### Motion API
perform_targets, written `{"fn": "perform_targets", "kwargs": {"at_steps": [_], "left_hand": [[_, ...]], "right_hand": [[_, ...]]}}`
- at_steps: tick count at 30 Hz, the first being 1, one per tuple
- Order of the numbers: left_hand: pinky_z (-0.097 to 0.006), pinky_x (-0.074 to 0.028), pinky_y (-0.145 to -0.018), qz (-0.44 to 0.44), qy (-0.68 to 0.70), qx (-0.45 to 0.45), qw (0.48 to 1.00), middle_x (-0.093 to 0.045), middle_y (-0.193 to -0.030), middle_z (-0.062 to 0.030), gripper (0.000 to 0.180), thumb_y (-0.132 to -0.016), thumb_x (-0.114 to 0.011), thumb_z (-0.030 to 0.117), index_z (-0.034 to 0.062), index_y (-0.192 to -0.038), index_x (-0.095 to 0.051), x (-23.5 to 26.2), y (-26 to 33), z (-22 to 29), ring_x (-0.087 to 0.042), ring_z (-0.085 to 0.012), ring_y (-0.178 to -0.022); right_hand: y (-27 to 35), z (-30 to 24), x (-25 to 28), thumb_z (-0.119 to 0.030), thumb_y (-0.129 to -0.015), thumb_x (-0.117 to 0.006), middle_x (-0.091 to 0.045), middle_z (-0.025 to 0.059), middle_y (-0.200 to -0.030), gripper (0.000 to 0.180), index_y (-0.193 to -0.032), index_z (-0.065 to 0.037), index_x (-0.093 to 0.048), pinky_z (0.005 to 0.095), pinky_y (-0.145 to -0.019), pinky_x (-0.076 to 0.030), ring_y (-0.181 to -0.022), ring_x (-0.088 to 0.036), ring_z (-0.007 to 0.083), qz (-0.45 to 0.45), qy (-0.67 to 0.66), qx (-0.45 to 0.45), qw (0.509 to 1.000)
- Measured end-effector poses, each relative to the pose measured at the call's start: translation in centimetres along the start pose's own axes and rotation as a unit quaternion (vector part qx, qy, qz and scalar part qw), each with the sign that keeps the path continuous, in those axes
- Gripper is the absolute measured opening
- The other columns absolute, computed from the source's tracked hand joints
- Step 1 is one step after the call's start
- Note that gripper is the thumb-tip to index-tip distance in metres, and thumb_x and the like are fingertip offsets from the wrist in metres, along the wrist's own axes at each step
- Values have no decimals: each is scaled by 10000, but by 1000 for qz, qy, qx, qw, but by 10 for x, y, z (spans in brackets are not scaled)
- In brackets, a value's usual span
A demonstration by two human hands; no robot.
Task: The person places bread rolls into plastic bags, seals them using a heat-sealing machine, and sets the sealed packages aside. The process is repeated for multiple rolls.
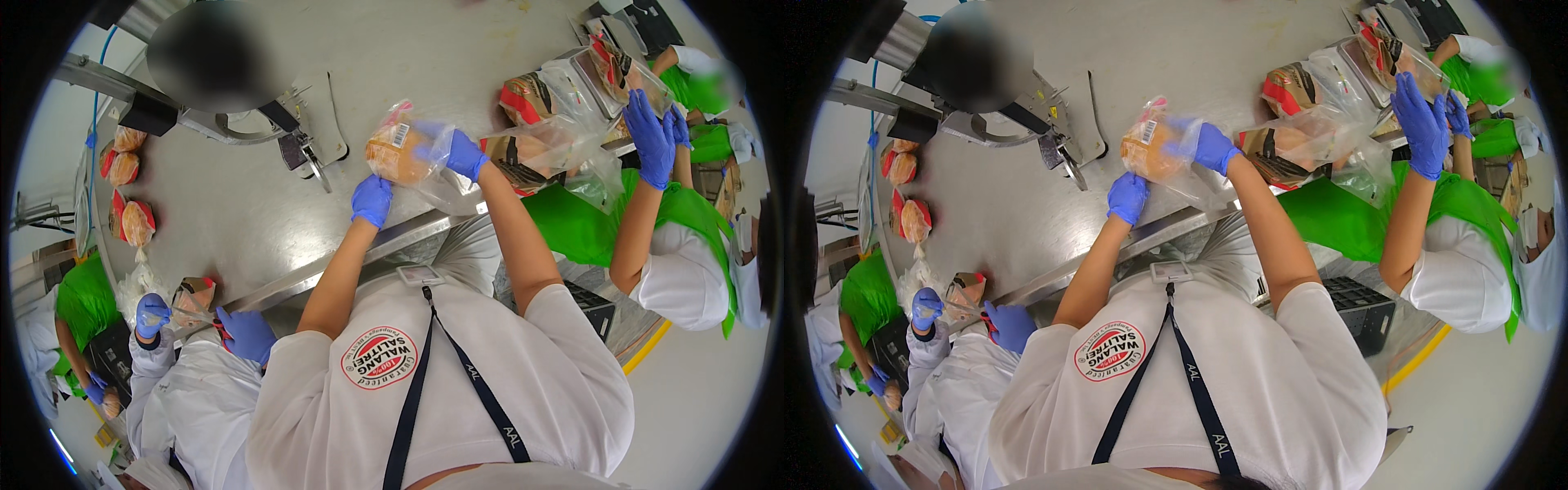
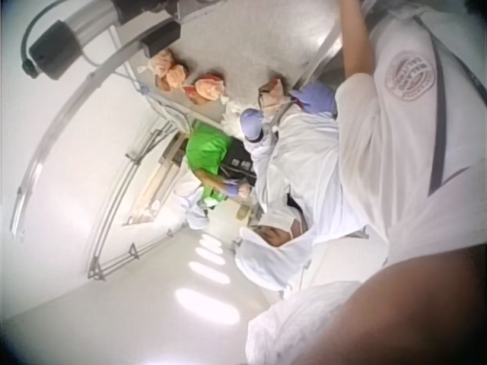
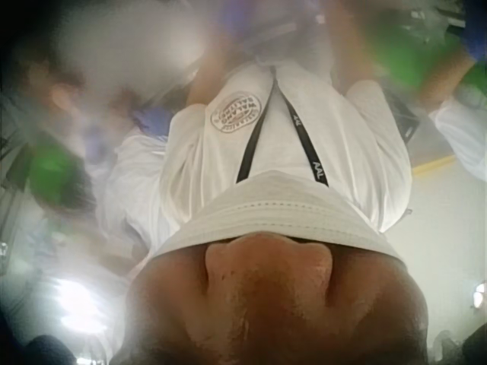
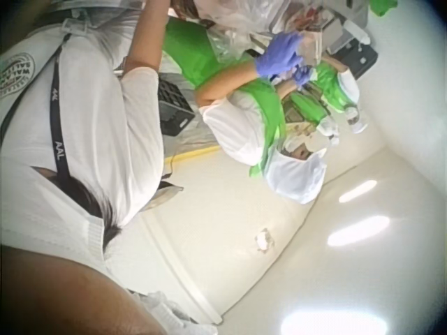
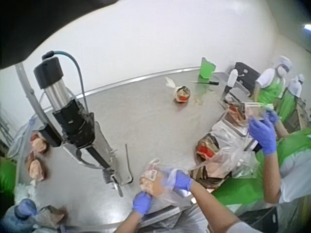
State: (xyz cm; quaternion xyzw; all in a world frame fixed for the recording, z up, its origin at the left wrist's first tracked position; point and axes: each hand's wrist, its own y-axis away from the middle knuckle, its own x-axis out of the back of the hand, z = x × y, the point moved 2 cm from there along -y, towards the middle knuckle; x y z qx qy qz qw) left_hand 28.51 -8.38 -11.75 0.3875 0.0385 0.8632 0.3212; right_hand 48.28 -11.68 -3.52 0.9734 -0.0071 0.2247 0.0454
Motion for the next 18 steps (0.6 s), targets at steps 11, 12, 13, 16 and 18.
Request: {"fn": "perform_targets", "kwargs": {"at_steps": [11, 12, 13, 16, 18], "left_hand": [[-422, -476, -707, -23, -247, 65, 967, -634, -870, -168, 313, -797, -459, 298, 74, -852, -670, 15, -11, 26, -611, -343, -812], [-421, -478, -701, -17, -240, 67, 968, -635, -875, -162, 303, -794, -471, 296, 78, -864, -670, 14, -14, 25, -613, -342, -809], [-421, -479, -694, -9, -232, 73, 970, -637, -880, -156, 295, -791, -483, 293, 81, -877, -669, 12, -15, 21, -615, -341, -806], [-381, -485, -667, 21, -72, 50, 996, -643, -799, -171, 278, -796, -469, 235, 47, -885, -655, 12, -13, 16, -629, -291, -751], [-338, -481, -629, 9, 145, 60, 988, -620, -719, -139, 260, -804, -441, 174, 19, -883, -635, 10, -16, 12, -605, -226, -673]], "right_hand": [[-21, 27, -2, -366, -700, -707, -581, 138, -1061, 546, -1095, -19, -560, 330, -843, -441, -927, -576, 253, -69, 92, 2, 993], [-18, 31, -3, -356, -708, -706, -579, 126, -1066, 538, -1100, -19, -558, 320, -834, -448, -922, -578, 233, -69, 21, -19, 997], [-14, 21, -4, -346, -716, -704, -578, 113, -1071, 530, -1105, -19, -555, 309, -824, -455, -918, -579, 213, -74, -49, -39, 995], [5, 21, -4, -298, -754, -680, -573, 88, -1080, 497, -1137, -18, -531, 283, -806, -471, -918, -577, 166, -76, -262, -142, 952], [21, 25, -4, -272, -787, -646, -572, 86, -1083, 473, -1162, -18, -510, 275, -806, -478, -921, -577, 156, -69, -370, -217, 901]]}}
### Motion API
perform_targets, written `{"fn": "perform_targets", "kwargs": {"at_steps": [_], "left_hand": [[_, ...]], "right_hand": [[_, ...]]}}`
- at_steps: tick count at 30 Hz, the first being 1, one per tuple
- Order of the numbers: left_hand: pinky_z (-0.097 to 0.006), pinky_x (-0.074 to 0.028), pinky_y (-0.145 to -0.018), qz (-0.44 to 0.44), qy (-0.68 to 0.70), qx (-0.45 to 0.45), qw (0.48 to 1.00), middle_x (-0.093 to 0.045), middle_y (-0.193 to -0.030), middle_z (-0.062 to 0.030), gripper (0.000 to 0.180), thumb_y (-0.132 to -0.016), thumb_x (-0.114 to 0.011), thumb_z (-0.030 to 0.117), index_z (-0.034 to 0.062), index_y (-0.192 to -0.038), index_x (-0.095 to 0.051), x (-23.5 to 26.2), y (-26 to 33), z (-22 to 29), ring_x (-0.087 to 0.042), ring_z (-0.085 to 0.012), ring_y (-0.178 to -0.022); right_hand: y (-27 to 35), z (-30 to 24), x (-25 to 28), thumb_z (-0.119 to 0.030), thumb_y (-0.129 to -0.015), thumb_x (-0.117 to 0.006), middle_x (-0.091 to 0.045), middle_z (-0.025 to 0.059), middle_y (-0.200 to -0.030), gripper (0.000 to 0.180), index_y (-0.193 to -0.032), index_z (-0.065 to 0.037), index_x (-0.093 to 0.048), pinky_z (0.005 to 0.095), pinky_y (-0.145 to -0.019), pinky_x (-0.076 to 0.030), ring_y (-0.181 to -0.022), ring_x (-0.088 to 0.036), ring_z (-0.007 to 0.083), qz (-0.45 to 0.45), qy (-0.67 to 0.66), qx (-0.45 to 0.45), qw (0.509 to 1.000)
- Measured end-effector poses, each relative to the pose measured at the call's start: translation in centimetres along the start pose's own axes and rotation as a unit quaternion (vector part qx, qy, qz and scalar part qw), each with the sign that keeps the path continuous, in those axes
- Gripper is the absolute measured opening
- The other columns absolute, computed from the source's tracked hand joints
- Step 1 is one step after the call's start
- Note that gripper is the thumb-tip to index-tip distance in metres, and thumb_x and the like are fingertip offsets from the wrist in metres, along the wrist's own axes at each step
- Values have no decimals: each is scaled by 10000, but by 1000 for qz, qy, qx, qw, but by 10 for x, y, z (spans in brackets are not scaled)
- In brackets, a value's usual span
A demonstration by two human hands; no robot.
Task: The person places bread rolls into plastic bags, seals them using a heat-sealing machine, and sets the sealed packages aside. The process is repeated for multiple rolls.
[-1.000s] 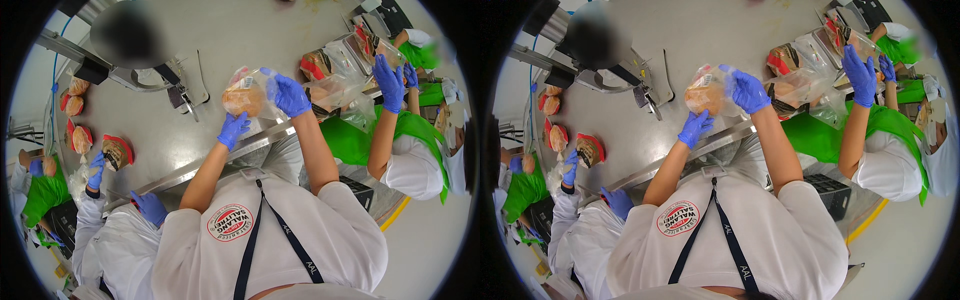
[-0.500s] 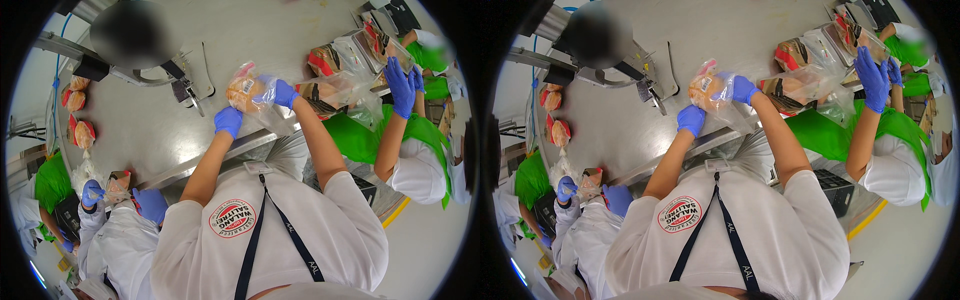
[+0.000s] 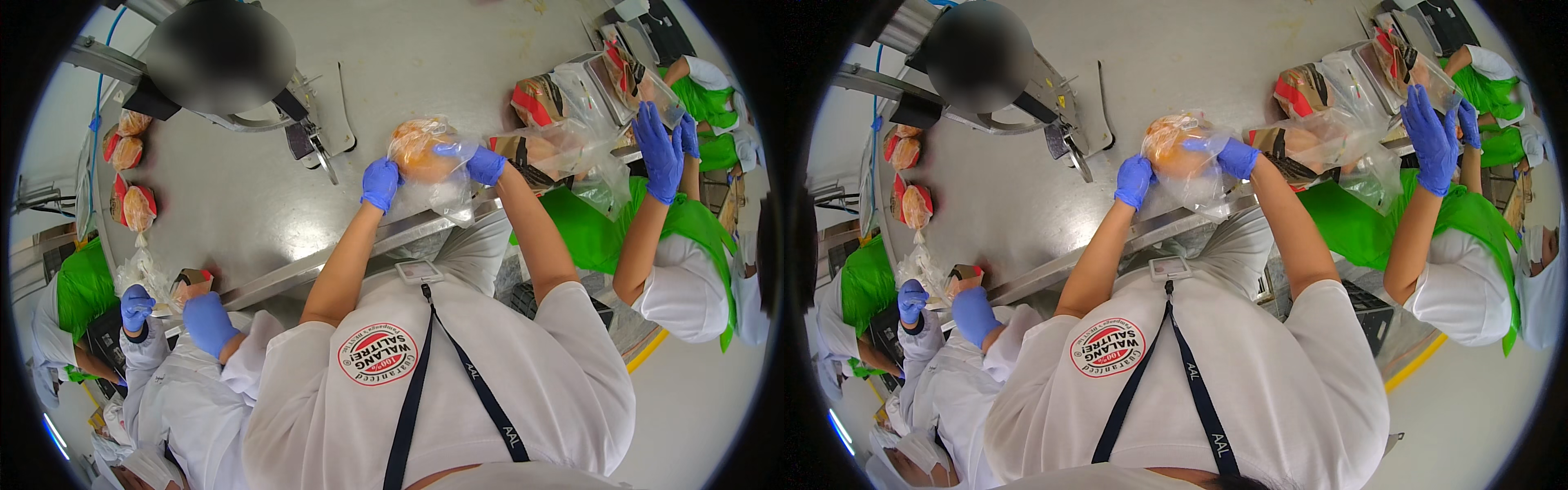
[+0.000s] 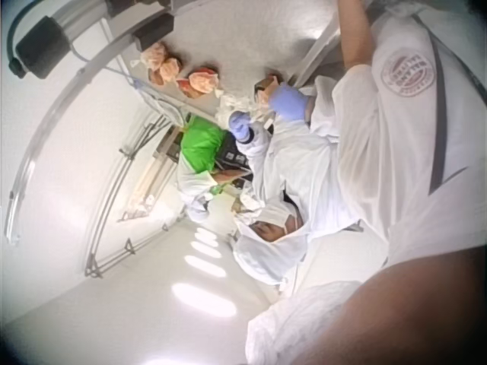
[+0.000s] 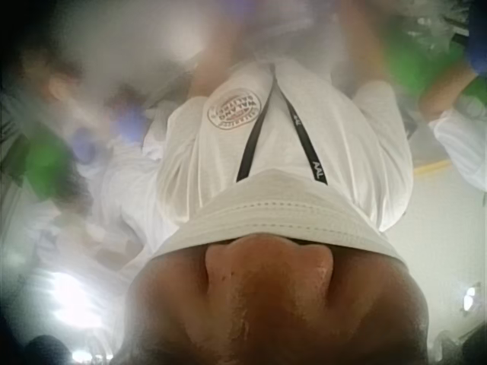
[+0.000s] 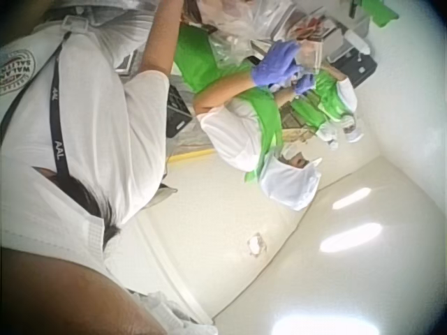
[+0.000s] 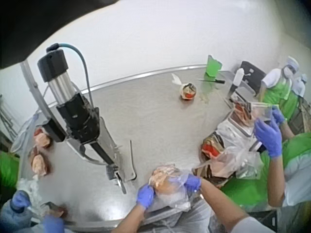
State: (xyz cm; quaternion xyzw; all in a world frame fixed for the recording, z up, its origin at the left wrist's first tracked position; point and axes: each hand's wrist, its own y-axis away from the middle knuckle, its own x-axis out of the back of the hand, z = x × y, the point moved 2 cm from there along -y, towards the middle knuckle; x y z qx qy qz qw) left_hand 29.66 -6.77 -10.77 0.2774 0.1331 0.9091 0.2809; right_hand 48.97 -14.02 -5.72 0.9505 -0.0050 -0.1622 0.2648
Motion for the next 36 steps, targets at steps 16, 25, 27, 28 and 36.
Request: {"fn": "perform_targets", "kwargs": {"at_steps": [16, 25, 27, 28, 36], "left_hand": [[-283, -445, -788, -108, -88, -149, 979, -576, -926, -36, 241, -878, -495, 199, 25, -1034, -557, -6, -32, -47, -556, -174, -863], [-312, -433, -818, -112, 31, -146, 982, -600, -958, -139, 369, -898, -462, 335, 6, -1020, -576, -26, -68, 24, -570, -198, -894], [-334, -439, -806, 24, -105, -267, 958, -601, -964, -156, 370, -895, -464, 335, 9, -1031, -573, -26, -81, -7, -582, -223, -882], [-345, -442, -800, 89, -171, -323, 926, -602, -967, -164, 371, -893, -465, 335, 10, -1037, -572, -27, -84, -16, -588, -236, -876], [-362, -454, -703, -160, -147, -185, 958, -623, -853, -155, 371, -869, -500, 353, 26, -1011, -604, -21, -62, 65, -598, -259, -783]], "right_hand": [[13, 15, 42, -118, -685, -696, -476, 76, -1208, 631, -1241, -39, -409, 319, -936, -413, -1099, -477, 185, -24, 10, 189, 982], [16, 25, 22, -124, -624, -763, -490, 61, -1193, 703, -1234, -52, -423, 319, -968, -366, -1110, -450, 178, -36, 180, 179, 967], [18, 18, 15, -131, -620, -765, -487, 62, -1193, 703, -1231, -56, -424, 320, -965, -367, -1111, -447, 181, -39, 187, 185, 964], [16, 22, 18, -139, -629, -758, -483, 64, -1197, 705, -1240, -61, -414, 324, -968, -362, -1117, -441, 181, -44, 187, 184, 964], [23, 24, 27, -147, -609, -767, -496, 73, -1157, 691, -1211, -61, -437, 314, -946, -375, -1089, -451, 177, -12, 177, 163, 971]]}}
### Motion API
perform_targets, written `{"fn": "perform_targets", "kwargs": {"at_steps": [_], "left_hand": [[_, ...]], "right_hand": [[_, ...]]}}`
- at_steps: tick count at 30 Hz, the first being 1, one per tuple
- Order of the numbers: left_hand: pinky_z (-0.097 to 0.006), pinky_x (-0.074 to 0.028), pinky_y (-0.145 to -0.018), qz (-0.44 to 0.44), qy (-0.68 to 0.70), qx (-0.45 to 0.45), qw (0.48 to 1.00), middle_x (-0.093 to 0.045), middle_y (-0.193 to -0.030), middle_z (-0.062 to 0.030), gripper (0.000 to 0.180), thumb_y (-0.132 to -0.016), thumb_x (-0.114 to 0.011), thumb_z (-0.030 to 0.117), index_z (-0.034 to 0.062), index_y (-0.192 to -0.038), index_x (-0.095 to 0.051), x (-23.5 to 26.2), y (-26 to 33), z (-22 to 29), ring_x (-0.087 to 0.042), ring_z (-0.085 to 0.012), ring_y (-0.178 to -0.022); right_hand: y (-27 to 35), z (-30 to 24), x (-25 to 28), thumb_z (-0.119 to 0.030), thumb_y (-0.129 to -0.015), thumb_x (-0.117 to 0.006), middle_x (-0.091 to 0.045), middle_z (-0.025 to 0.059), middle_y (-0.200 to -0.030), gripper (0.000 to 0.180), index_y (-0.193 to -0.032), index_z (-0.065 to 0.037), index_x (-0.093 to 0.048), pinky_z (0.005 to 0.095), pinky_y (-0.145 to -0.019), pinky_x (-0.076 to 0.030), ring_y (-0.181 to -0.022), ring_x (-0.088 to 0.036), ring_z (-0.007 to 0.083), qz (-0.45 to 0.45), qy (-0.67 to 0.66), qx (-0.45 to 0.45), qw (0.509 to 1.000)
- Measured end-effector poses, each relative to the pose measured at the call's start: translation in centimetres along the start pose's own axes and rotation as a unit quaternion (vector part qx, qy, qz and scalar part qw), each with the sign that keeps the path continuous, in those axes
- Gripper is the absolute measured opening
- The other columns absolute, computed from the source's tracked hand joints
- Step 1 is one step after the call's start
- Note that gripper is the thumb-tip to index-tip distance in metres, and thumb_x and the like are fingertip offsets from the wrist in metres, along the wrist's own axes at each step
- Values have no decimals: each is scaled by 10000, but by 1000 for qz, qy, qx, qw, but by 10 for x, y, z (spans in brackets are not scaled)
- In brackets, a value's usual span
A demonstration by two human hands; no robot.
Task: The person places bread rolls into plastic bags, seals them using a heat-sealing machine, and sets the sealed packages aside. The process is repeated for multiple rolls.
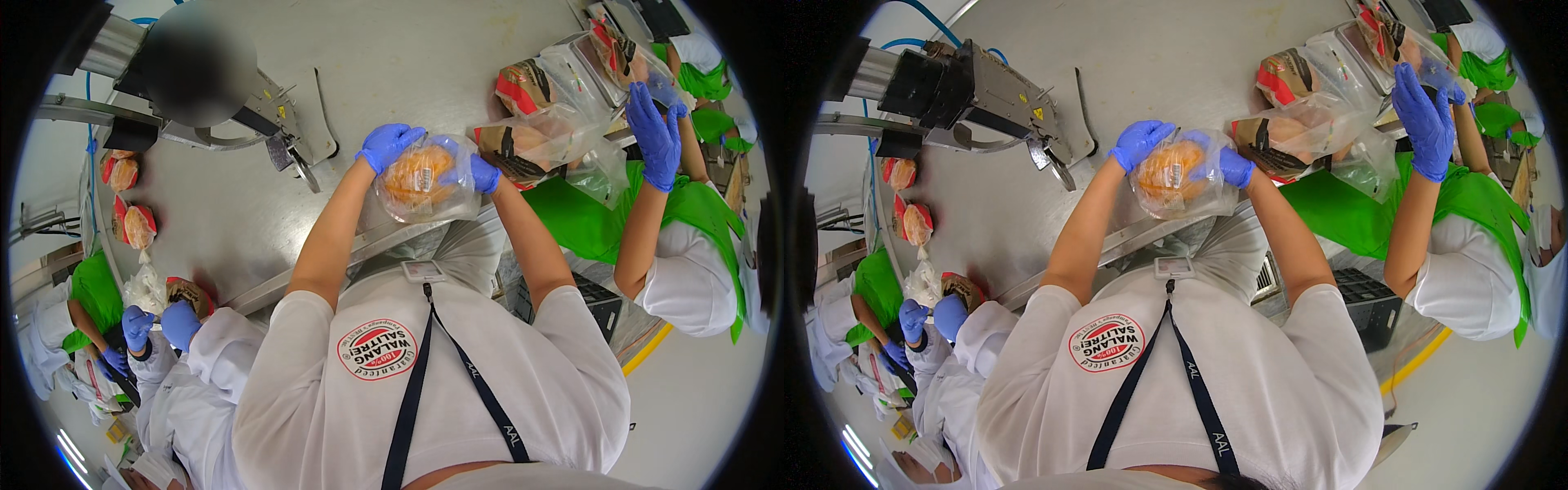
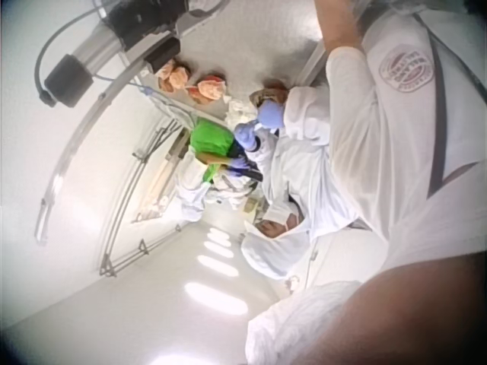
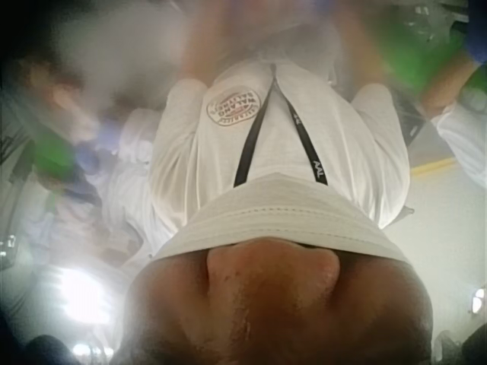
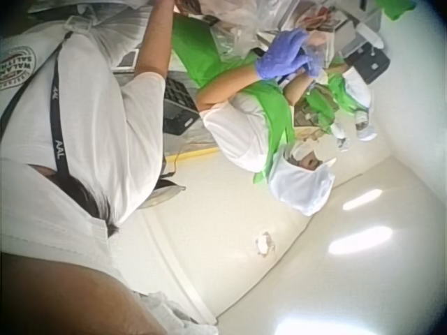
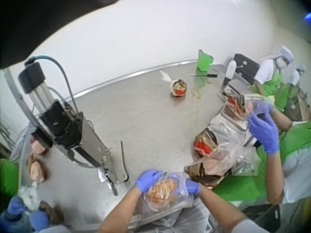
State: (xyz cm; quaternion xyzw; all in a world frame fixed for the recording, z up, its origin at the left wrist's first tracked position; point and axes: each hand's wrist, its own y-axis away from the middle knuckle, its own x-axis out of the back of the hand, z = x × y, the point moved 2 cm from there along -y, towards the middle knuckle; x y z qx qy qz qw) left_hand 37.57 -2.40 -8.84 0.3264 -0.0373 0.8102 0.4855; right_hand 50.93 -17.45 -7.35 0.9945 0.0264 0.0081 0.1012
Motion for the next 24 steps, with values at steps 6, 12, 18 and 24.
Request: {"fn": "perform_targets", "kwargs": {"at_steps": [6, 12, 18, 24], "left_hand": [[-366, -453, -628, 103, 582, 200, 782, -610, -744, -88, 355, -862, -514, 381, 38, -894, -598, -17, -9, -49, -573, -240, -671], [-340, -453, -633, 328, 282, 170, 886, -602, -761, -97, 351, -863, -519, 383, 33, -864, -551, 8, 21, -51, -579, -225, -684], [-391, -441, -730, 210, 18, 0, 977, -518, -928, -159, 597, -660, -718, 441, 14, -977, -447, -26, 111, 73, -536, -294, -835], [-410, -415, -856, 83, 21, 70, 994, -444, -1108, -216, 819, -596, -759, 448, -6, -1137, -346, -47, 112, 66, -482, -352, -1031]], "right_hand": [[3, -2, 5, -133, -651, -732, -490, 65, -1149, 660, -1221, -49, -410, 313, -929, -384, -1087, -449, 173, 0, -40, 15, 999], [14, -1, 0, -81, -689, -678, -496, 69, -1116, 557, -1181, -50, -421, 321, -913, -399, -1051, -474, 178, 125, -191, -11, 974], [-13, 23, -29, -46, -734, -631, -499, 93, -1071, 456, -1142, -64, -429, 376, -714, -515, -950, -541, 217, 213, -513, 2, 832], [-28, 35, -45, -85, -787, -614, -496, 143, -1054, 487, -1194, -57, -349, 382, -666, -523, -864, -561, 243, 287, -459, -24, 841]]}}
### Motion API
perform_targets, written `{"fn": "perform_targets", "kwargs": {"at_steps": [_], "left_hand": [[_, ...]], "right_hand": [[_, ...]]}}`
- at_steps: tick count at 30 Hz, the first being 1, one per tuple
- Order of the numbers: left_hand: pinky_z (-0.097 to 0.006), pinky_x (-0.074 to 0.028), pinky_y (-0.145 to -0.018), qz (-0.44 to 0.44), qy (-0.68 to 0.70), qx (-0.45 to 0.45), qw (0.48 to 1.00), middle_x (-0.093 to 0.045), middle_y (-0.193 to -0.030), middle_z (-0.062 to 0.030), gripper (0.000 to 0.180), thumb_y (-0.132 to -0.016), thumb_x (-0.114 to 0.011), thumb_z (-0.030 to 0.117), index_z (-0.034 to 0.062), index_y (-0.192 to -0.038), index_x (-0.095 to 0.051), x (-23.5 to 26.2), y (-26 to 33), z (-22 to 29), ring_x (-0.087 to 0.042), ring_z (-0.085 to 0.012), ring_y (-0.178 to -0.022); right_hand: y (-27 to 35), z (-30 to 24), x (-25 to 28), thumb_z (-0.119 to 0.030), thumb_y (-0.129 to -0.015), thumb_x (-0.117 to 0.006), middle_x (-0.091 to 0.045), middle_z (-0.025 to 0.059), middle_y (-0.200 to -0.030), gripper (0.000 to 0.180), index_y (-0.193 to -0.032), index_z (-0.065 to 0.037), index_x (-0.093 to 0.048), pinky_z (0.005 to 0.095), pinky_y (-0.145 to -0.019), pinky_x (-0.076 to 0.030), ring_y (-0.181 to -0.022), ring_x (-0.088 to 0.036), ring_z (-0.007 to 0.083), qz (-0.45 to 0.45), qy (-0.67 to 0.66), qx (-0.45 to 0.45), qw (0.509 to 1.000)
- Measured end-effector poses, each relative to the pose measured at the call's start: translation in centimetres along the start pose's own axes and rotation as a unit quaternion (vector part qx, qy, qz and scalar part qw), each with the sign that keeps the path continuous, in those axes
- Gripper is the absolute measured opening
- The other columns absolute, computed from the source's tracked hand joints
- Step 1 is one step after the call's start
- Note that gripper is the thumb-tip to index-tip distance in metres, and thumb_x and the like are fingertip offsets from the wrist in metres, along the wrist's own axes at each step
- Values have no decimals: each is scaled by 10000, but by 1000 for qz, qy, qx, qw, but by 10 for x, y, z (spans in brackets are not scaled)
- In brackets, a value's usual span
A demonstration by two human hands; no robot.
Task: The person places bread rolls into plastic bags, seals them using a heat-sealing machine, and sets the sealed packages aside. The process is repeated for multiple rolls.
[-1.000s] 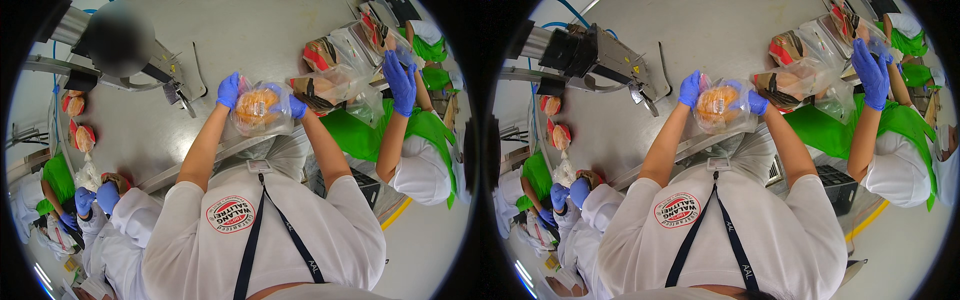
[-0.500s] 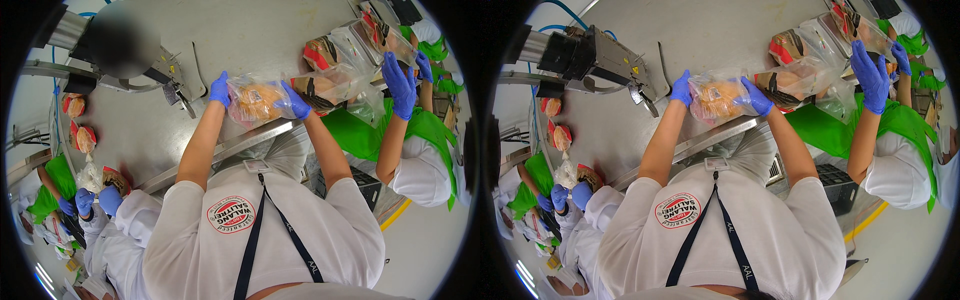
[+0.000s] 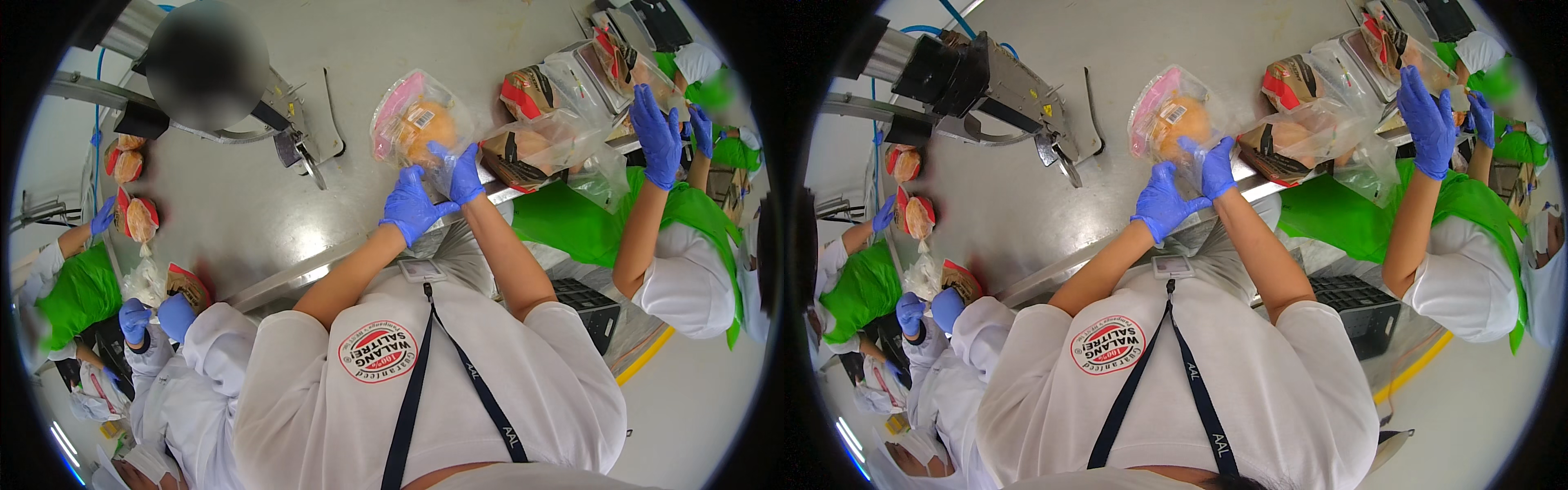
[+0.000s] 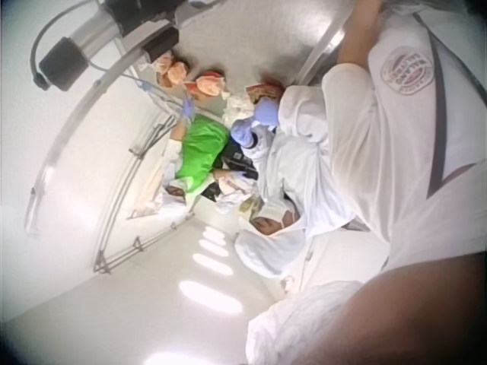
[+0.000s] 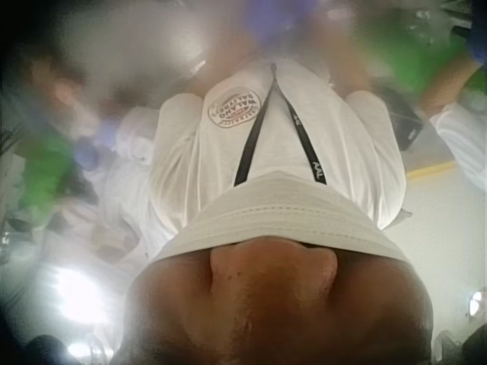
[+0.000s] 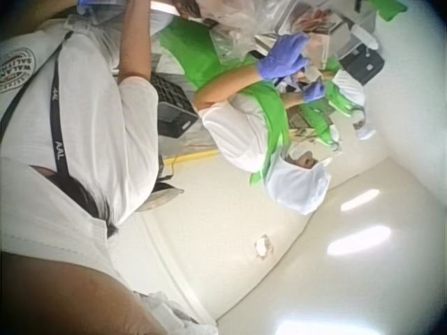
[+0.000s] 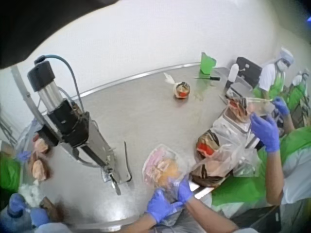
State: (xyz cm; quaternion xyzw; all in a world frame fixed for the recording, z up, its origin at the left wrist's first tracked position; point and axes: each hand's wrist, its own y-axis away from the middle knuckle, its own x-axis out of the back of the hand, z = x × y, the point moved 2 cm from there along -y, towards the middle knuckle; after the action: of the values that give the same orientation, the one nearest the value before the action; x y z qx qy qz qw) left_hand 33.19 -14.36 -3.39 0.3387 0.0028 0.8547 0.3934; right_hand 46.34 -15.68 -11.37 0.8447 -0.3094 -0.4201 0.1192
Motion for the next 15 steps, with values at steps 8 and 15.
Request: {"fn": "perform_targets", "kwargs": {"at_steps": [8, 15], "left_hand": [[-404, -443, -755, 87, 63, -42, 993, -531, -1000, -188, 624, -684, -717, 310, 9, -1076, -334, -24, -17, -36, -558, -347, -869], [-388, -447, -715, 61, 115, -47, 990, -533, -921, -152, 522, -739, -665, 242, 22, -1054, -311, -17, 8, -4, -559, -286, -827]], "right_hand": [[32, -22, -47, -69, -799, -602, -542, 183, -1022, 447, -1173, 54, -391, 388, -728, -514, -874, -578, 280, -7, -7, -16, 1000], [10, -14, 2, -40, -778, -608, -576, 134, -979, 348, -1089, 59, -483, 351, -730, -523, -858, -598, 216, -29, 62, -51, 996]]}}
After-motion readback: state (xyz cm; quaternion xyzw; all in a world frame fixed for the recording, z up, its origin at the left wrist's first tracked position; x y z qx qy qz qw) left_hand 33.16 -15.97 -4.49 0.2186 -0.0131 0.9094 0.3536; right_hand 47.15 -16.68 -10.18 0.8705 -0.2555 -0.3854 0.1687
